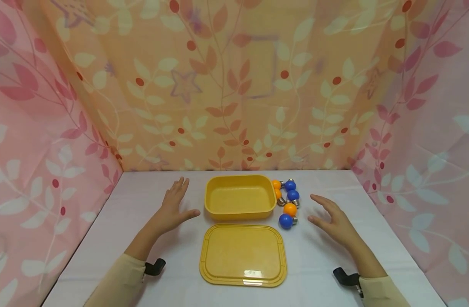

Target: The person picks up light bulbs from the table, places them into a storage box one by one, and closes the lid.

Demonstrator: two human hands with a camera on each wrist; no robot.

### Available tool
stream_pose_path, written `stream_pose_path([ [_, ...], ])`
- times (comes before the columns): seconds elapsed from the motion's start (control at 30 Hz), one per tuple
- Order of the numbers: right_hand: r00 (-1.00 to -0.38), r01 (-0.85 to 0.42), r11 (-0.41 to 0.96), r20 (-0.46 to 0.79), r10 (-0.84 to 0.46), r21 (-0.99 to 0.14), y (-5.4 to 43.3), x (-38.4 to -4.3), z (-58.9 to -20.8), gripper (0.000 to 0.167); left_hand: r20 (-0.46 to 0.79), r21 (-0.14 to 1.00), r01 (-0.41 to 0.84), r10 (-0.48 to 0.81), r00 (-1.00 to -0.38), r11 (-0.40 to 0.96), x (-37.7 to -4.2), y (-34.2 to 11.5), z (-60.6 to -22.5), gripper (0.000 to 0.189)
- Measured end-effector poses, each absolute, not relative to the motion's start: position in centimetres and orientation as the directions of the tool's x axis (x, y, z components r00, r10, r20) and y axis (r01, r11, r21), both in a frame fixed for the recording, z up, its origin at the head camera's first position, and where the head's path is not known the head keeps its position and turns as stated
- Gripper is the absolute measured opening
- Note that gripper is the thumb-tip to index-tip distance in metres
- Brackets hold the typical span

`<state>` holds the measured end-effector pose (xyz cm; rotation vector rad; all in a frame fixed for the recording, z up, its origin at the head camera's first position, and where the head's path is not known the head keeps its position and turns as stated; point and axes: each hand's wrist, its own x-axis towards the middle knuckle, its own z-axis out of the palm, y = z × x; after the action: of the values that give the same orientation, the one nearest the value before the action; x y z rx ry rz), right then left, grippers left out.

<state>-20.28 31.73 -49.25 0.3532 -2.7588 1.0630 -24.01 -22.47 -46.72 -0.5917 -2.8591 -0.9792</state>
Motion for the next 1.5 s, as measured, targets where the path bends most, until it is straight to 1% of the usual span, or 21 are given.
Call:
stream_pose_path([
  [0.3,-0.980,-0.198,0.685,0.150,-0.129,-0.701,31.1,-20.4,-49.7,0.067,0.148,0.713,0.310,0.297,-0.943,0.629,-24.3,-20.5,-47.7,0.107],
  [0.43,-0.985,-0.173,0.668,0.124,-0.120,-0.724,30.9,-20.3,-49.9,0.066,0.149,0.749,0.299,0.289,-0.946,0.592,-24.5,-19.2,-48.0,0.104],
  [0.7,-0.978,-0.209,0.616,0.147,-0.151,-0.759,30.7,-20.2,-50.5,0.060,0.131,0.786,0.281,0.295,-0.946,0.551,-24.9,-17.4,-48.7,0.108],
  [1.0,-0.976,-0.211,0.614,0.132,-0.171,-0.760,30.4,-20.5,-50.8,0.053,0.109,0.804,0.247,0.275,-0.955,0.541,-25.0,-17.0,-49.6,0.112],
  [1.3,-0.972,-0.218,0.577,0.124,-0.199,-0.787,30.1,-20.6,-51.9,0.046,0.059,0.893,0.169,0.263,-0.963,0.418,-25.0,-16.8,-50.6,0.114],
  [1.5,-0.979,-0.177,0.579,0.083,-0.184,-0.796,29.7,-20.7,-51.8,0.045,0.050,0.923,0.144,0.260,-0.964,0.357,-25.3,-16.7,-50.8,0.115],
])
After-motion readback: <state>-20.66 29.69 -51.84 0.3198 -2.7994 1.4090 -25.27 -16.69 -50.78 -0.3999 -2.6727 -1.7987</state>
